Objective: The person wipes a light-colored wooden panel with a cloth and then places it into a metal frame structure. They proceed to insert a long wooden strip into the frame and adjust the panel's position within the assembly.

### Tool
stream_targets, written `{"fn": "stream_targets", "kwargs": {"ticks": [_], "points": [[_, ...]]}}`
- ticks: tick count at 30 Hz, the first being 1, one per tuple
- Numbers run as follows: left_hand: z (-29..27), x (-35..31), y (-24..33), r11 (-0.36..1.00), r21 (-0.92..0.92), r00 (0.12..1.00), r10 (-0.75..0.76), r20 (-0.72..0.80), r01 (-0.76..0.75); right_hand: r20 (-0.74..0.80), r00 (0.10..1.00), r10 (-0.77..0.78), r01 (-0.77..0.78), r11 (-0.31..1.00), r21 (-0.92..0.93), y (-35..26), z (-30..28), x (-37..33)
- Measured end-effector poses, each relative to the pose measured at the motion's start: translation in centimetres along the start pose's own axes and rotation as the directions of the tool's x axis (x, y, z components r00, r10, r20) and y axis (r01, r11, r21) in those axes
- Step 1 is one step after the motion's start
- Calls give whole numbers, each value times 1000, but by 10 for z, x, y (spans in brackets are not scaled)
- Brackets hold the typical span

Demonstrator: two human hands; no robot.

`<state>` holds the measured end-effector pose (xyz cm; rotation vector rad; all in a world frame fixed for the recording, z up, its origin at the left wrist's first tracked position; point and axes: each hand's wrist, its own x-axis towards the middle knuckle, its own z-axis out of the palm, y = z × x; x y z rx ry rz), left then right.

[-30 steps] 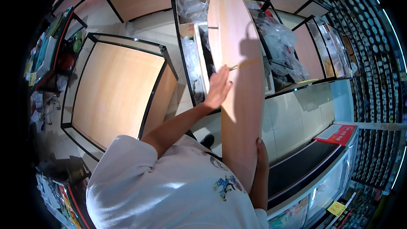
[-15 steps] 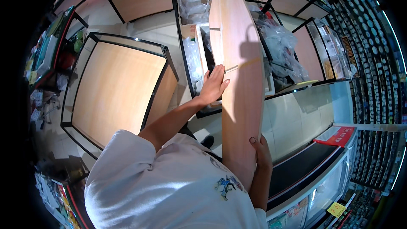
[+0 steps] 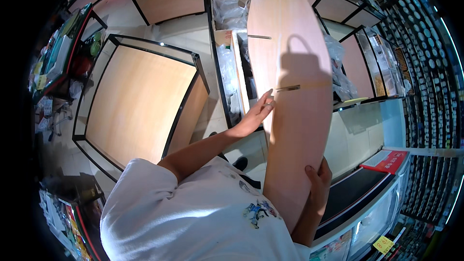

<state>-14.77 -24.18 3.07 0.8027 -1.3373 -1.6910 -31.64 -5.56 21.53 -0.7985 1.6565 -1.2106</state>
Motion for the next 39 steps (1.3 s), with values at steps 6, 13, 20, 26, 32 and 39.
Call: {"fn": "stream_targets", "kwargs": {"ticks": [6, 13, 20, 26, 32, 39], "points": [[64, 33, 31, 642, -697, 947, -193, 257, 320, -128, 978, -165, 150, 982, -117, 3, -33, -37], [104, 58, 38, 549, -800, 968, -75, 240, 241, -253, 952, -172, 173, 985, -20, 7, -42, -62], [114, -22, 34, 632, -670, 920, -222, 323, 389, -201, 966, -165, 170, 985, 11, -5, -41, -57], [92, -108, 6, 825, 78, 425, -366, 828, 560, -154, 963, -219, 218, 976, -29, -8, -40, -36], [83, -102, -3, 846, 57, 381, -298, 875, 529, -83, 960, -269, 274, 961, 49, -14, -34, -23], [76, -99, -19, 898, 138, 413, -323, 852, 417, 7, 954, -300, 299, 954, 33, -11, -35, -13]]}}
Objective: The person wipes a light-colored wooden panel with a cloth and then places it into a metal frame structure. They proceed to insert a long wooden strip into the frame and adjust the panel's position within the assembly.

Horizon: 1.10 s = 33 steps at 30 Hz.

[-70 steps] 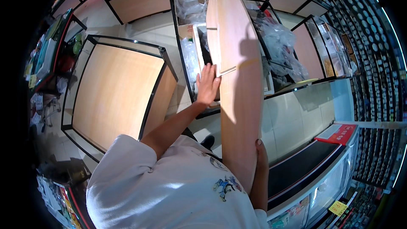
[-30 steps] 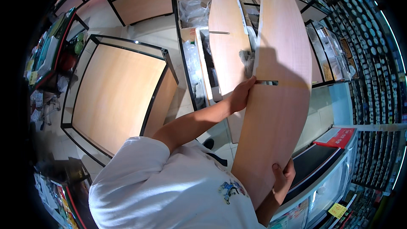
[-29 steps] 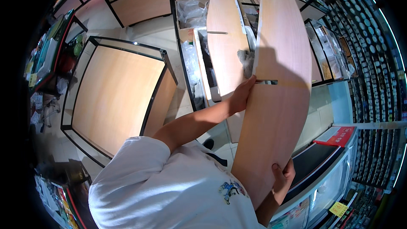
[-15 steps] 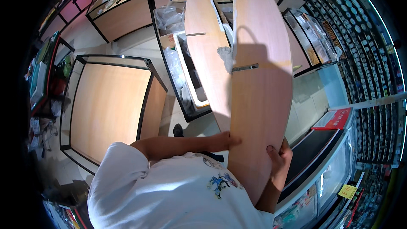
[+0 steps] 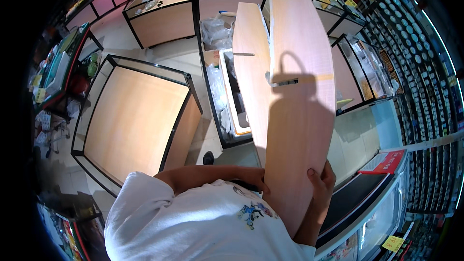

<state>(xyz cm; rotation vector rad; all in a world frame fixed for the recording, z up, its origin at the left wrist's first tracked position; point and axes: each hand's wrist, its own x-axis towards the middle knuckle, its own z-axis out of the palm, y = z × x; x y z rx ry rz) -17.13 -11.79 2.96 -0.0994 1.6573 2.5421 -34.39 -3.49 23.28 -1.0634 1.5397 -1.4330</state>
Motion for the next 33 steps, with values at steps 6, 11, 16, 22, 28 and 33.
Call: {"fn": "stream_targets", "kwargs": {"ticks": [6, 11, 16, 22, 28, 33], "points": [[2, -9, 18, 953, 245, 983, -156, -100, 177, 3, 1000, 19, -19, 1000, 12, -2, 4, 3], [-8, -21, 20, 909, 381, 969, -85, -232, 171, -15, 999, 30, -30, 1000, -6, -2, 13, 6], [-57, -38, -24, 979, -21, 888, 176, -424, -204, 6, 999, 41, -41, 998, -46, 10, 13, 10], [-75, -45, 2, 945, -59, 706, 198, -680, -322, 47, 992, 119, -113, 988, -109, 25, 11, 8], [-75, -29, 17, 890, 237, 480, 417, -772, -390, 71, 983, 168, -144, 954, -263, 39, 20, 3], [-52, -51, 82, 756, -294, 639, 206, -741, -585, 182, 962, 202, 30, 585, -810, 29, 58, -15]]}}
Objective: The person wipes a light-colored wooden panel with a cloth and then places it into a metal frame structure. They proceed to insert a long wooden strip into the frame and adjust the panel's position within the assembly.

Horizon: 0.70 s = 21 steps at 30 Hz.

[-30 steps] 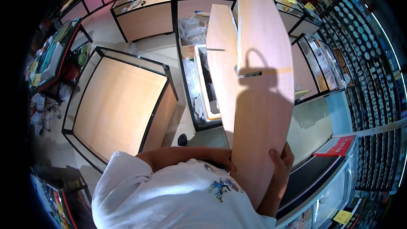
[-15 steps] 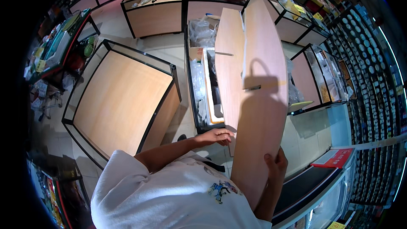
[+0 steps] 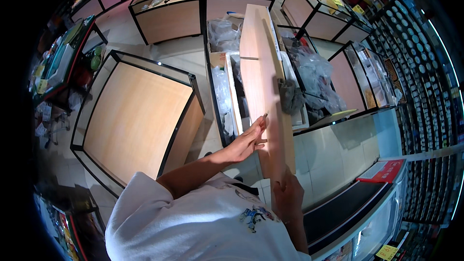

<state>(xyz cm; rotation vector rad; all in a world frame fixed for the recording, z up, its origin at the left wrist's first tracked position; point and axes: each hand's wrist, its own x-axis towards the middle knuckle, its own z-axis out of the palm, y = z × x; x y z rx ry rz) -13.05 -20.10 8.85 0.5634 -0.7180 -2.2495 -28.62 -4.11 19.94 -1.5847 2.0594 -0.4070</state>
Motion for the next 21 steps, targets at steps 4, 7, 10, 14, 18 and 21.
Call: {"fn": "stream_targets", "kwargs": {"ticks": [4, 7, 10, 14, 18, 21], "points": [[18, -5, 16, 996, -53, 992, -75, -103, 70, -20, 899, -438, 410, 857, -313, 14, 42, 3], [-6, -5, 18, 988, -15, 981, -156, -118, 155, 0, 828, -561, 544, 803, -244, 12, 50, 8], [-15, -15, 18, 986, -135, 974, -124, -190, 99, 45, 759, -650, 651, 759, 0, 17, 53, 26], [-35, -22, 13, 966, -257, 985, -79, -150, 39, -27, 837, -546, 518, 808, -281, 26, 67, 49], [-30, -49, 35, 957, -270, 982, 60, -177, -107, -221, 820, -528, 480, 845, -236, 60, 59, 82], [-28, -81, 61, 945, -180, 940, 223, -257, -274, -267, 788, -555, 551, 829, -99, 34, 49, 93]]}}
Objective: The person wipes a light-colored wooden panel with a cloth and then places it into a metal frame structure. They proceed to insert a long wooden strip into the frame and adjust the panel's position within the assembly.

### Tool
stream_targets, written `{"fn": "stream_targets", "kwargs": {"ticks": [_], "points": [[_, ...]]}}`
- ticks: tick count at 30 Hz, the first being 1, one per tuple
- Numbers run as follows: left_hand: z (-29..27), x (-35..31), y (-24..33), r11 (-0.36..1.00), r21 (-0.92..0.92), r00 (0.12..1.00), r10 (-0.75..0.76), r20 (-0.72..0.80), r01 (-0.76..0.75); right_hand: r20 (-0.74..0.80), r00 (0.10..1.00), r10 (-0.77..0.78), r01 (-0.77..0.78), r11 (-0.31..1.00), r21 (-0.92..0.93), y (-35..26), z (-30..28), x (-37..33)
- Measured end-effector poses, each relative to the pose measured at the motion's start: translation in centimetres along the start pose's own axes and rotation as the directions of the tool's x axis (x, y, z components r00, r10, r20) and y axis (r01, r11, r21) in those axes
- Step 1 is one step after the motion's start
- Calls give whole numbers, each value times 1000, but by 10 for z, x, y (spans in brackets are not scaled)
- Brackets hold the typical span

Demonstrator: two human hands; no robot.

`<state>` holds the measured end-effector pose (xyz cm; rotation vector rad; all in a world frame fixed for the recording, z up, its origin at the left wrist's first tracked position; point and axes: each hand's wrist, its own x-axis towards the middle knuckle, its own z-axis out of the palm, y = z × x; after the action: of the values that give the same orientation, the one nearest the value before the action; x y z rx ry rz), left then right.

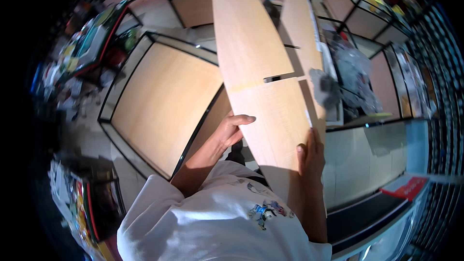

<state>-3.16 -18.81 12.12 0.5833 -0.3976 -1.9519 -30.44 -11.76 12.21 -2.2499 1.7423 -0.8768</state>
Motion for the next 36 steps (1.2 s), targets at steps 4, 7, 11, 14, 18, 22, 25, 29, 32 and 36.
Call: {"fn": "stream_targets", "kwargs": {"ticks": [4, 7, 11, 14, 18, 22, 25, 29, 32, 36], "points": [[15, -49, 61, 946, 202, 963, 268, -40, -255, 200, 965, 169, -217, 944, 248, 20, 22, 30], [19, -114, 106, 832, 345, 855, 501, -131, -435, 328, 939, 98, -219, 908, 356, 1, 51, 62], [6, -209, 162, 586, 645, 577, 773, -264, -491, 527, 850, -10, -257, 865, 431, -27, 93, 73], [-4, -281, 198, 400, 758, 373, 901, -222, -515, 633, 770, -82, -225, 893, 389, -51, 120, 75], [-18, -342, 231, 203, 894, 113, 979, -171, -400, 584, 768, -263, -68, 873, 483, -76, 146, 96], [-59, -367, 266, 62, 942, -175, 977, -126, -330, 404, 841, -360, 83, 824, 561, -127, 132, 169], [-85, -366, 294, -39, 958, -228, 973, -28, -283, 138, 847, -513, 381, 766, 518, -179, 90, 241], [-105, -351, 332, -33, 932, -243, 968, -59, -361, -322, 589, -742, 808, 552, 205, -251, 42, 324], [-124, -333, 360, -79, 953, -225, 974, 12, -291, -481, 335, -810, 865, 467, -185, -290, 18, 368], [-123, -295, 374, -58, 997, -71, 996, 54, -59, -225, 333, -916, 765, 402, -503, -299, -6, 414]]}}
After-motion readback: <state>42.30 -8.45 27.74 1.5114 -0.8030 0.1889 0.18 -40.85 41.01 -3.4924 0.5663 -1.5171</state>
